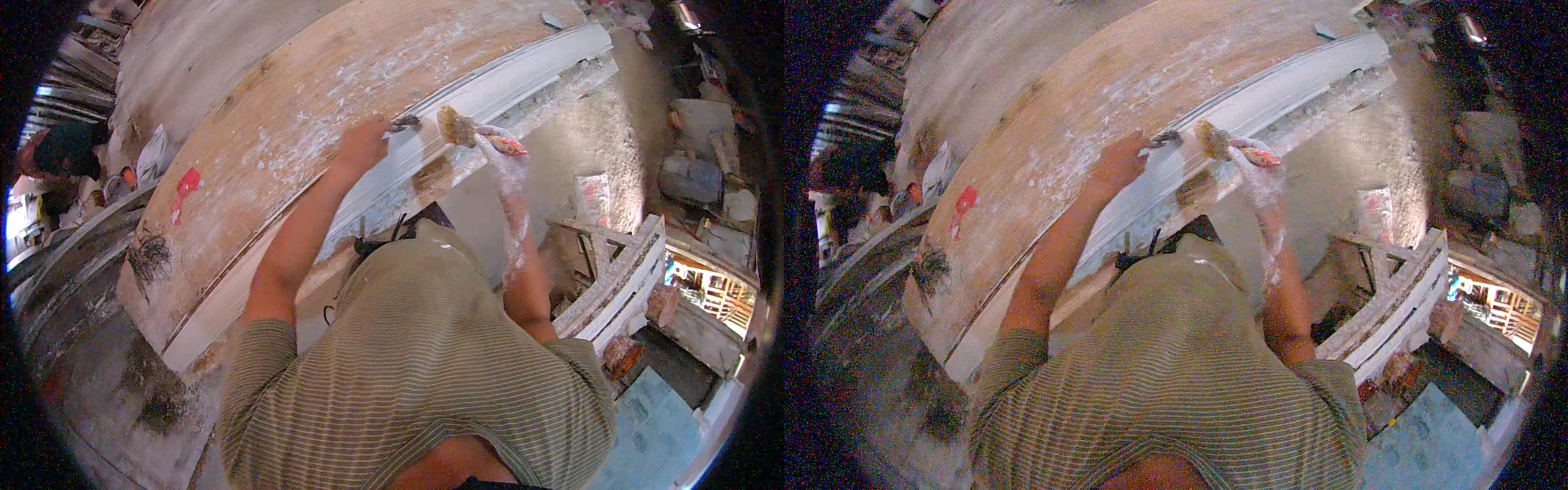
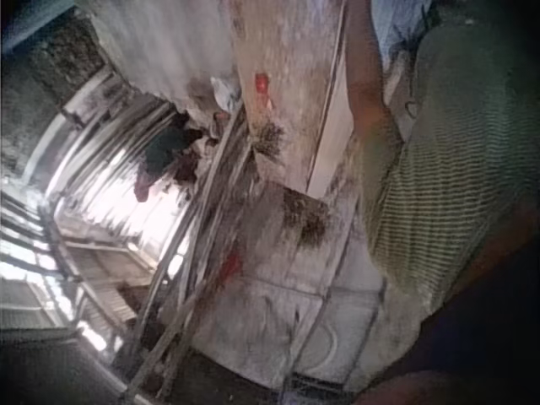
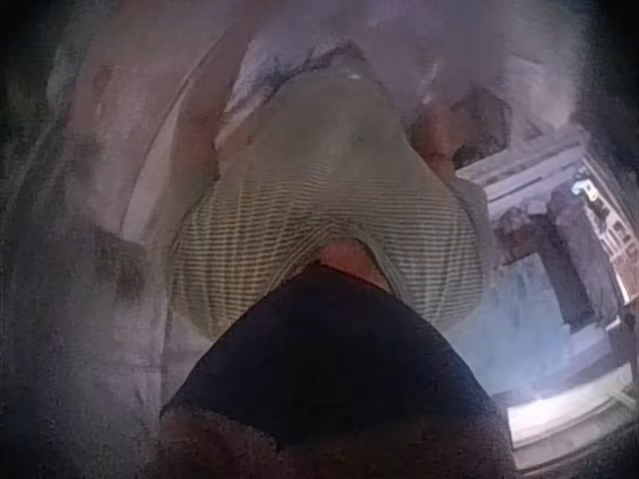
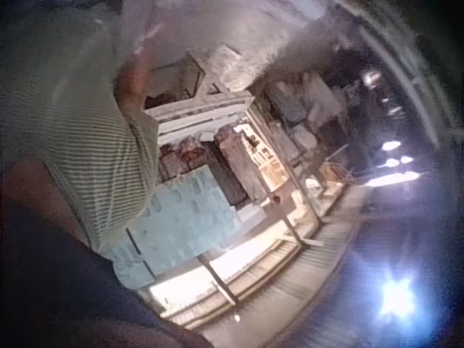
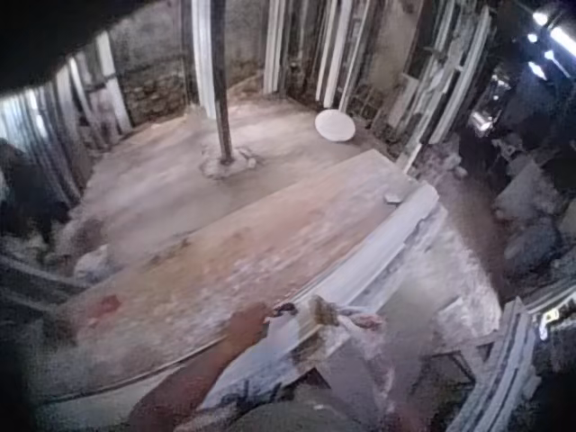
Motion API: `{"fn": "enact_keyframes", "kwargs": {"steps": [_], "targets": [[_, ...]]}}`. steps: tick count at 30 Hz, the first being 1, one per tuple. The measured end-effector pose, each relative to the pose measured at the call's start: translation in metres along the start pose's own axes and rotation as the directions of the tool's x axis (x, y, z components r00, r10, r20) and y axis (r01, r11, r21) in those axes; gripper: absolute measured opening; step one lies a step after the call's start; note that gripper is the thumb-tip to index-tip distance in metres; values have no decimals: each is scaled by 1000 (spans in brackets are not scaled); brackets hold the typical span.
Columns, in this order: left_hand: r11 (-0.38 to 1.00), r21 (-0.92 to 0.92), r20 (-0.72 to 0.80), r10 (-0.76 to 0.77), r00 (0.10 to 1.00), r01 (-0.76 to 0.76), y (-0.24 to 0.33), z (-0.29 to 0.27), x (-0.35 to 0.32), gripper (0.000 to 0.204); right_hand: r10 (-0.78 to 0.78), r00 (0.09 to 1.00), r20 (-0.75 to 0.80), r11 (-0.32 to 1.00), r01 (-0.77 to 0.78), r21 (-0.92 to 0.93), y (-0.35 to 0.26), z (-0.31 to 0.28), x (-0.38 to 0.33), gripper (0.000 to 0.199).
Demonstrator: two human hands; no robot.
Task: The person repeatedly wipes and scrapes long white moldings on a workbench using a brush and a scraper. They flip and reposition the moldings to clean different sides, then carry one to a rack and return to continue cleaning other pieces.
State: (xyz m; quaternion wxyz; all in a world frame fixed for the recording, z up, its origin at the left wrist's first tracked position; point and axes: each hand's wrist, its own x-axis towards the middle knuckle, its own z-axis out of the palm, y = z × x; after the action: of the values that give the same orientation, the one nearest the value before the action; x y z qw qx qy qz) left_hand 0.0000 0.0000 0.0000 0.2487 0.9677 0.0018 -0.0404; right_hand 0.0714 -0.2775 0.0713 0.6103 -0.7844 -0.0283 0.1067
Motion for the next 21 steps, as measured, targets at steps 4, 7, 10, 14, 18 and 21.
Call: {"fn": "enact_keyframes", "kwargs": {"steps": [4,7,10,14,18,21], "targets": [[989,-122,114,-70,991,84,-10,-11,-28,32,28,999,-42,1000,-29,-5,-1,-9,-14,19],[997,-80,14,12,1000,-11,-2,2,16,33,39,997,-61,999,-39,9,-1,-24,7,19],[999,-17,48,-31,998,32,38,5,65,32,42,999,-31,997,-40,60,13,-33,25,18],[997,-54,-101,42,994,-47,36,14,61,22,-18,999,-31,999,19,41,8,-60,60,19],[998,21,26,-65,998,65,16,2,-3,26,6,999,-44,1000,-6,-7,35,-109,108,20],[993,52,39,-109,993,107,36,0,17,29,104,991,-84,994,-103,22,42,-147,138,21]]}}
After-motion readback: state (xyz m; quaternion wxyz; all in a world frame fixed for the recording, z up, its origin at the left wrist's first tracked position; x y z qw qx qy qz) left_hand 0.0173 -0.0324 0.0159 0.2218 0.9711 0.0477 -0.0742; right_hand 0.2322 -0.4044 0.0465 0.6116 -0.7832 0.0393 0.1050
